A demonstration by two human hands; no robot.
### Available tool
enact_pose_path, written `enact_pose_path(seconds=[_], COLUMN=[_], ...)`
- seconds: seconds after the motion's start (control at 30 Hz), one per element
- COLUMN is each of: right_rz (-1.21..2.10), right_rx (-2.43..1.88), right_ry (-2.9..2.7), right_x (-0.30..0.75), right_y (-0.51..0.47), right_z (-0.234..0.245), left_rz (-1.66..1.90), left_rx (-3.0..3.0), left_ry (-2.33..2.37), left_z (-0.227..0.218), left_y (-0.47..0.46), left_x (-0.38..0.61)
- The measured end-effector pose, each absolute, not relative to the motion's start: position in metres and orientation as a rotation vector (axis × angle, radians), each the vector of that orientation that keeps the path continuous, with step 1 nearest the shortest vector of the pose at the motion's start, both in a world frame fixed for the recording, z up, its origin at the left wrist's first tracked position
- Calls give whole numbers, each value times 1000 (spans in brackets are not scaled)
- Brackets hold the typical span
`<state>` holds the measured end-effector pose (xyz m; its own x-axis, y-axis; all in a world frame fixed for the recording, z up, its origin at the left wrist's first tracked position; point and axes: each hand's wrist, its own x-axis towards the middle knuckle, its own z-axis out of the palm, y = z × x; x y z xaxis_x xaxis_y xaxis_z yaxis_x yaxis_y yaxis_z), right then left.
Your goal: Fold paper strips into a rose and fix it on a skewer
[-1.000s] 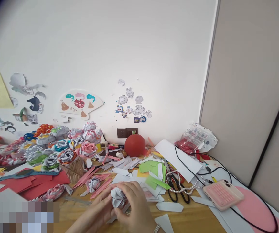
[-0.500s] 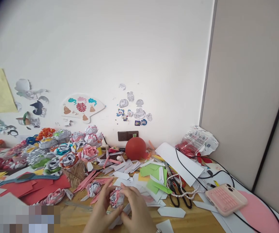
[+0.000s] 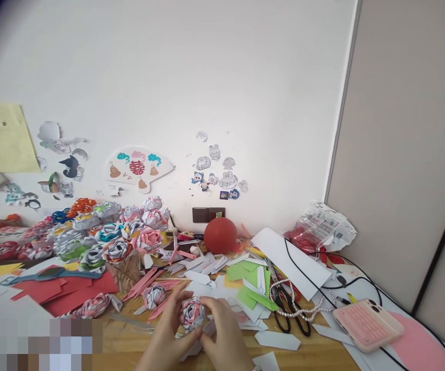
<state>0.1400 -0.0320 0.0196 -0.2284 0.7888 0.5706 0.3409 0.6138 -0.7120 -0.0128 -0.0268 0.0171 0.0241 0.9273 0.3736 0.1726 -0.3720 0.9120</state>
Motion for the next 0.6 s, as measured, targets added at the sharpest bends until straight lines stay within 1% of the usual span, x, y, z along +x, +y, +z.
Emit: enact_pose_path(seconds=[0.17, 0.3, 0.5, 0.6], right_rz=[770, 915, 833, 698], right_rx=[-873, -781, -802, -762], right_ry=[-1647, -1634, -1688, -1763], right_x=[142, 147, 149, 148], right_y=[-28, -26, -27, -28], right_z=[18, 21, 23, 23], left_rz=[1471, 1473, 1407, 1364], left_rx=[1544, 1496, 1530, 1629], left_ry=[982, 905, 855, 901], left_z=[19, 24, 16, 10], left_y=[-25, -26, -22, -20], left_x=[-13, -15, -17, -20])
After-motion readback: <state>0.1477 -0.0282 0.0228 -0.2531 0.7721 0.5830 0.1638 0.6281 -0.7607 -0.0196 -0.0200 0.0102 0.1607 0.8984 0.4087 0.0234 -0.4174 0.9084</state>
